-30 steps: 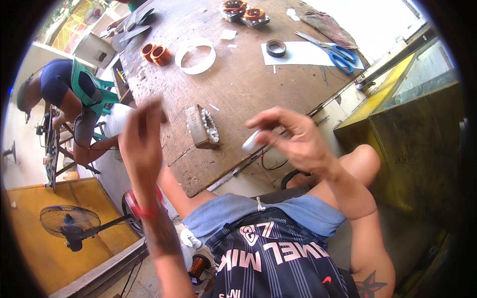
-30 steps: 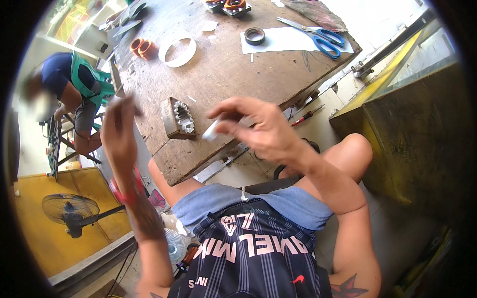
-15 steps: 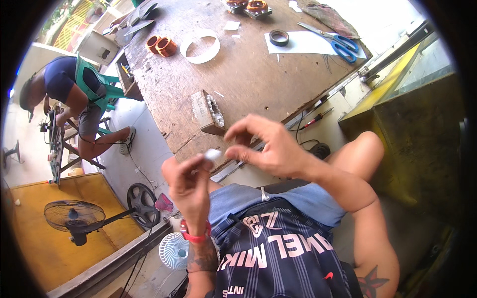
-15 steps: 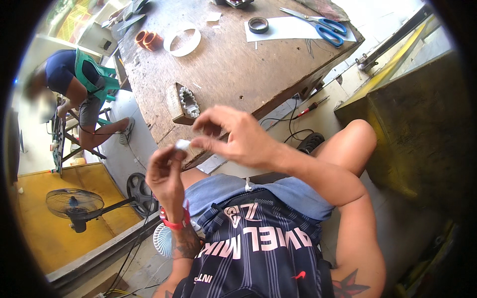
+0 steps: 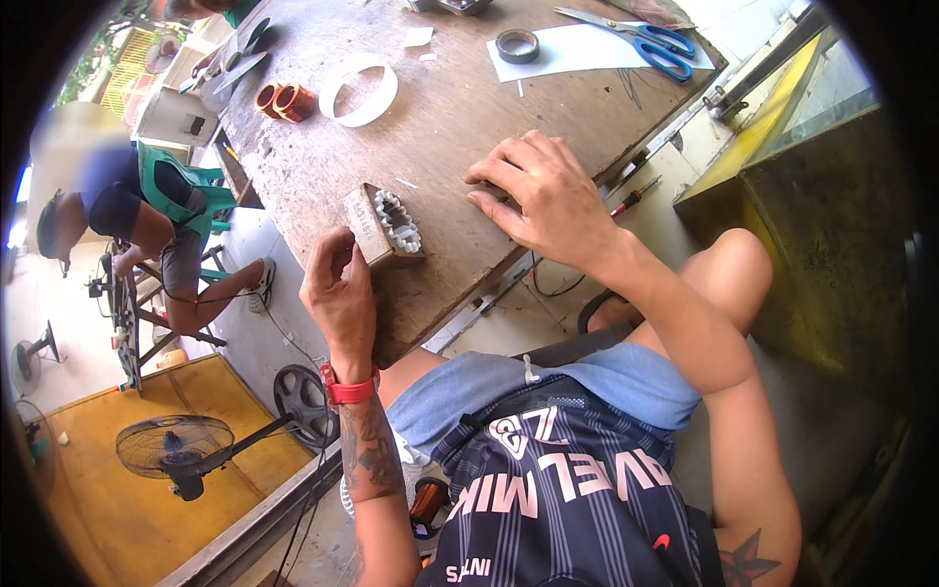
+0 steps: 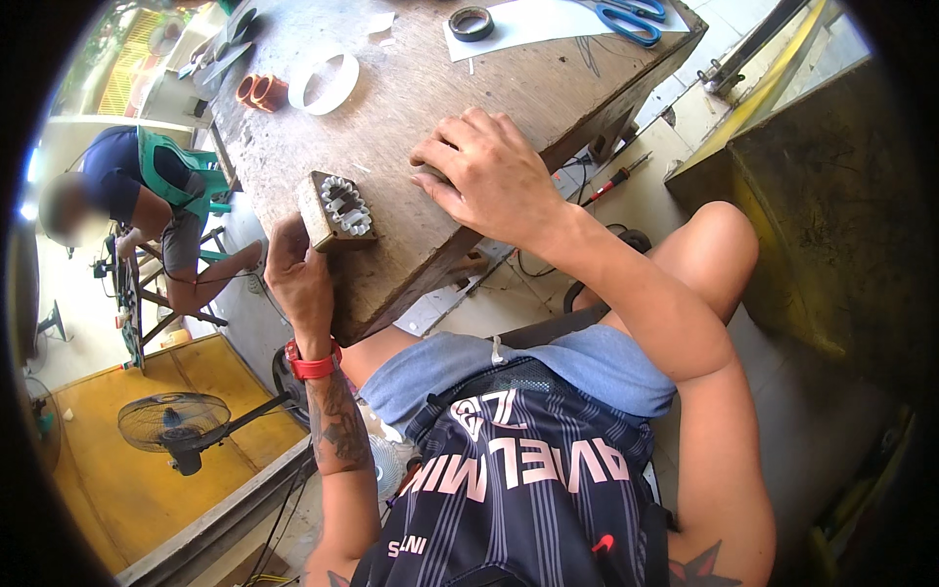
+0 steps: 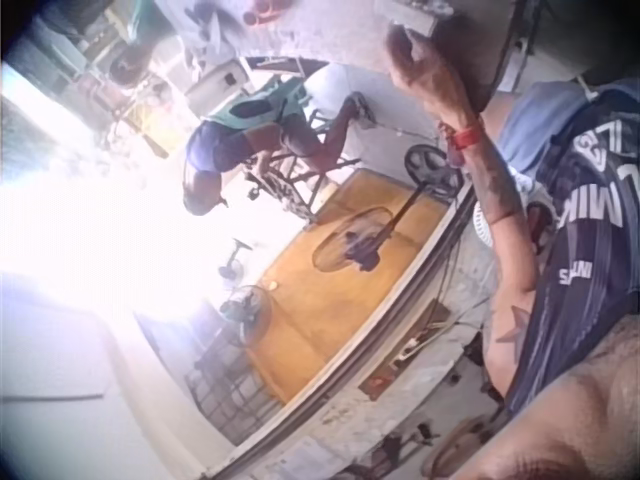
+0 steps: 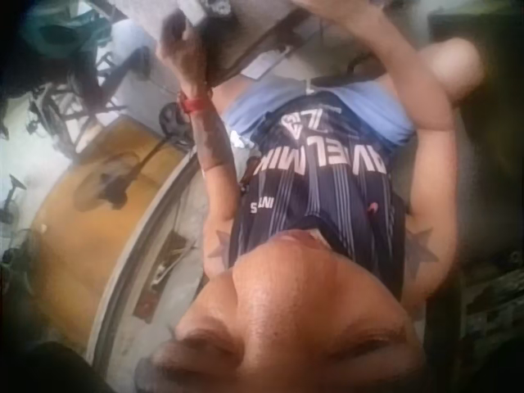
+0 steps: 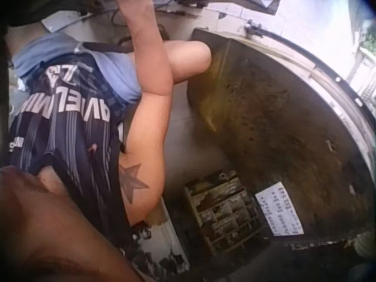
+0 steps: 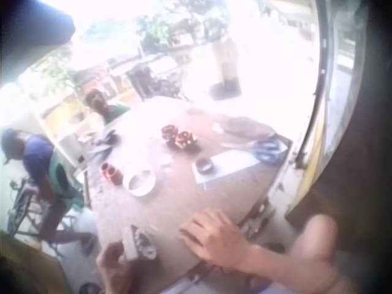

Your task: The person assembles a small electrical component by hand, placing copper rings onto a metal core, inserting a white plastic piece, and manipulating wires. The person handles the component repeatedly, adjusting and inspecting it throughout the clip.

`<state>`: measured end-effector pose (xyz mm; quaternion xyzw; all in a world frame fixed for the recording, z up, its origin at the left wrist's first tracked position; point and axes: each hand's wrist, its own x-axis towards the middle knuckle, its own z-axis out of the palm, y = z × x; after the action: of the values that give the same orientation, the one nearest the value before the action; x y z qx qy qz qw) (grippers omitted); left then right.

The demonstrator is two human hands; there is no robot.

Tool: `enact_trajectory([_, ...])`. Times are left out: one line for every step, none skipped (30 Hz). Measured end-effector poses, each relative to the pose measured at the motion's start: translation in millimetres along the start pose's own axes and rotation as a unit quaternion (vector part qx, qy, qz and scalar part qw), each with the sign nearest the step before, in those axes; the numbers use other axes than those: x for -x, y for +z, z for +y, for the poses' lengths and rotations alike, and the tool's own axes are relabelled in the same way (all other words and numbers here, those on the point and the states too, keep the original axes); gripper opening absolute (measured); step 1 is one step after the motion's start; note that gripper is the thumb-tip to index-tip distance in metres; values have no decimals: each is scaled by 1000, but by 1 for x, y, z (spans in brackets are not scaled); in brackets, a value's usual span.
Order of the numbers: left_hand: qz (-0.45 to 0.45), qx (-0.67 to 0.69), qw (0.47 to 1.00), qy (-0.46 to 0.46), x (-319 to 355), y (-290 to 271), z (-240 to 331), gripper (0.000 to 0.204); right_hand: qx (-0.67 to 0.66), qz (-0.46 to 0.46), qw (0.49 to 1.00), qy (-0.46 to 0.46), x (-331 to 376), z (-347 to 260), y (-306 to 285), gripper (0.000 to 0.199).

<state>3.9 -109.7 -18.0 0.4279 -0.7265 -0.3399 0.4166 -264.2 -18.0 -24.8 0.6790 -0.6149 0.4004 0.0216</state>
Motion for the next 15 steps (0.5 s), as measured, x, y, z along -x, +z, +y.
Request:
enact_trajectory([-5, -12, 1000, 12, 0, -2, -1, 18, 2, 1, 1000, -2, -1, 0, -1, 19])
enact_trajectory([-9, -21, 1000, 17, 0, -3, -1, 19, 2, 2, 1000, -8, -2, 0, -1, 19])
enact_trajectory([-12, -30, 999, 13, 0, -5, -2, 19, 1, 1, 1000, -6, -2, 1, -1, 19])
enact_trajectory([-8, -36, 999, 19, 1, -6, -2, 20, 1, 1, 1000, -8, -2, 1, -1, 19])
enact_trajectory([-2, -41, 999, 16, 1, -5, -3, 22, 1, 1, 1000, -11, -2, 1, -1, 19])
enact_trajectory([-2, -40, 999, 16, 2, -5, -2, 23, 2, -1, 1000, -10, -2, 1, 0, 19])
enact_trajectory([0, -54, 998, 14, 4, -5, -2, 24, 2, -4, 1000, -10, -2, 0, 0, 19])
enact_trajectory([-4, -62, 998, 15, 4, -4, -1, 24, 3, -4, 1000, -7, -2, 0, 0, 19])
enact_trajectory([3, -64, 998, 20, 6, -4, 0, 25, 5, -7, 1000, -10, -2, -1, 0, 20])
enact_trajectory([-8, -79, 997, 13, 6, -4, 1, 24, 8, -7, 1000, -10, -2, 0, -1, 20])
enact_trajectory([-10, -87, 996, 12, 8, -6, 3, 23, 10, -8, 1000, -8, -3, -1, -1, 20])
enact_trajectory([-20, -87, 996, 24, 8, -7, 4, 22, 7, -12, 1000, -9, -4, 0, -2, 21])
enact_trajectory([-57, -109, 992, 9, 8, -12, 6, 36, 3, -18, 1000, -8, -5, 0, -4, 21])
enact_trajectory([-82, -82, 993, -1, 9, -15, 8, 44, 0, -23, 1000, -6, -6, 0, -5, 21])
enact_trajectory([-115, -58, 991, -20, 8, -18, 10, 54, -11, -32, 999, -1, -6, 1, -6, 21])
